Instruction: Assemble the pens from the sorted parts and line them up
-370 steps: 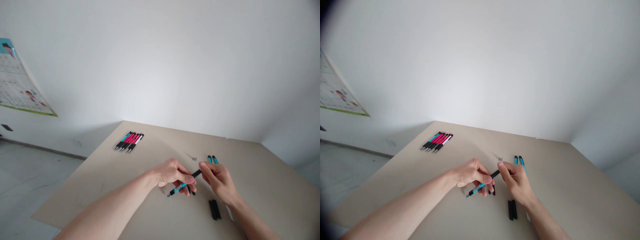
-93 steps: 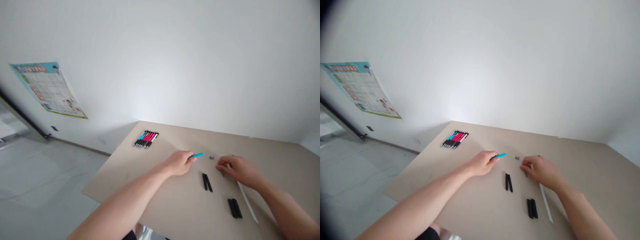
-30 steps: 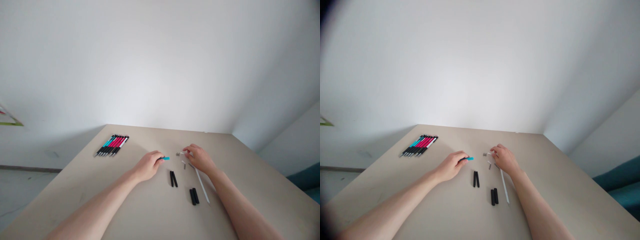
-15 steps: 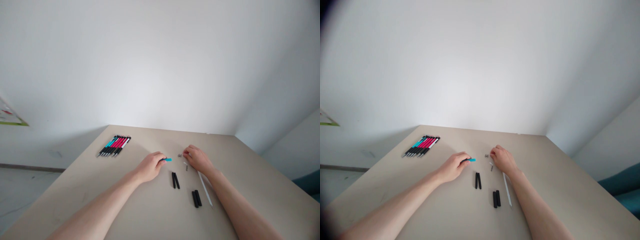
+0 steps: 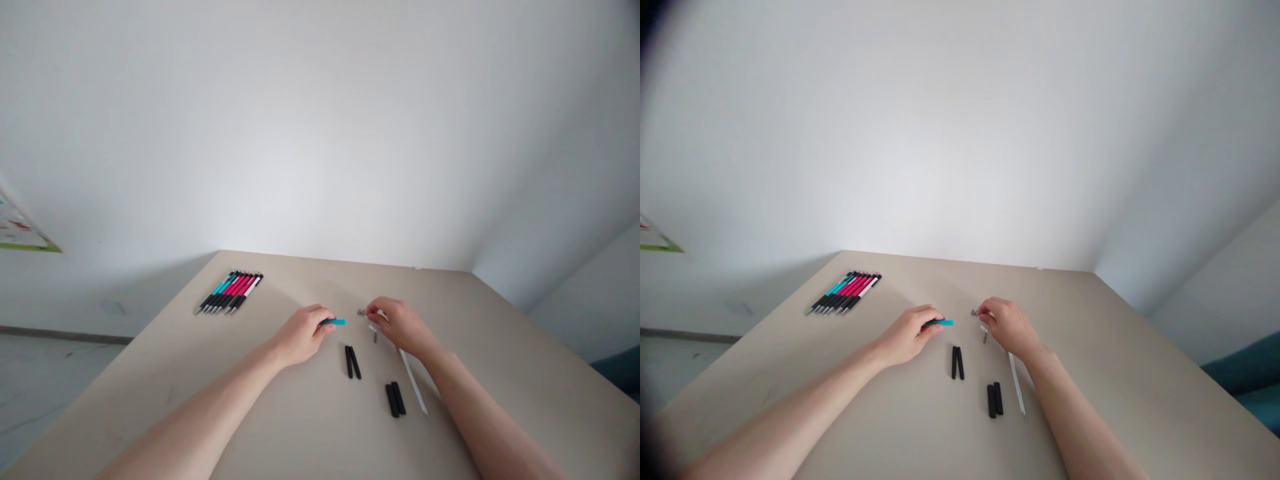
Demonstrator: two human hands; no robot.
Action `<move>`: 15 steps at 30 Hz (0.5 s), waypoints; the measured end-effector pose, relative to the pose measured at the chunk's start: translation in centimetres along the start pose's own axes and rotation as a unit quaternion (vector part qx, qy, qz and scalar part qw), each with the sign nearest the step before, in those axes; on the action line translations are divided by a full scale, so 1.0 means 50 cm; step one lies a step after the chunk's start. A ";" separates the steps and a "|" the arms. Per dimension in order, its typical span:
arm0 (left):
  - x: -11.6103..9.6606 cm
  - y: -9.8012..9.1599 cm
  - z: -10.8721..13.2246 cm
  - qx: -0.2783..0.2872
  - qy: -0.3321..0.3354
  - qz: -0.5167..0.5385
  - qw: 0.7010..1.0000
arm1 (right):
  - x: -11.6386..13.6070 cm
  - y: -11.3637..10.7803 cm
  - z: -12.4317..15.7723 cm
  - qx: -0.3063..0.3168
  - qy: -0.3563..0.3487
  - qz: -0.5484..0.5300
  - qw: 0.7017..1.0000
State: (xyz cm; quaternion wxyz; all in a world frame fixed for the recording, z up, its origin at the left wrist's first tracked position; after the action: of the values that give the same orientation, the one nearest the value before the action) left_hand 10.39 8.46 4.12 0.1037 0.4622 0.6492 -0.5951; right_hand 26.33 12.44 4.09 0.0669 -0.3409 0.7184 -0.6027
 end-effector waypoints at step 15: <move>0.008 0.006 0.000 0.004 -0.006 0.003 1.000 | -0.040 -0.024 0.019 0.044 0.066 0.010 0.997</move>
State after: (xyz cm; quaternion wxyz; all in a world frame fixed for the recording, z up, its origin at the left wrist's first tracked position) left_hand 10.41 8.62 3.66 0.1074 0.4613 0.6448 -0.5999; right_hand 28.81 12.75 4.32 0.0398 -0.2901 0.6973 -0.6542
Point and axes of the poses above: each hand's wrist, its own z-axis away from the middle knuckle, its own y-axis out of the palm, x = y × z, the point moved 10 cm from there along -z, towards the middle knuckle, and after that the axes turned 8 degrees about -y, right-handed, at the moved point
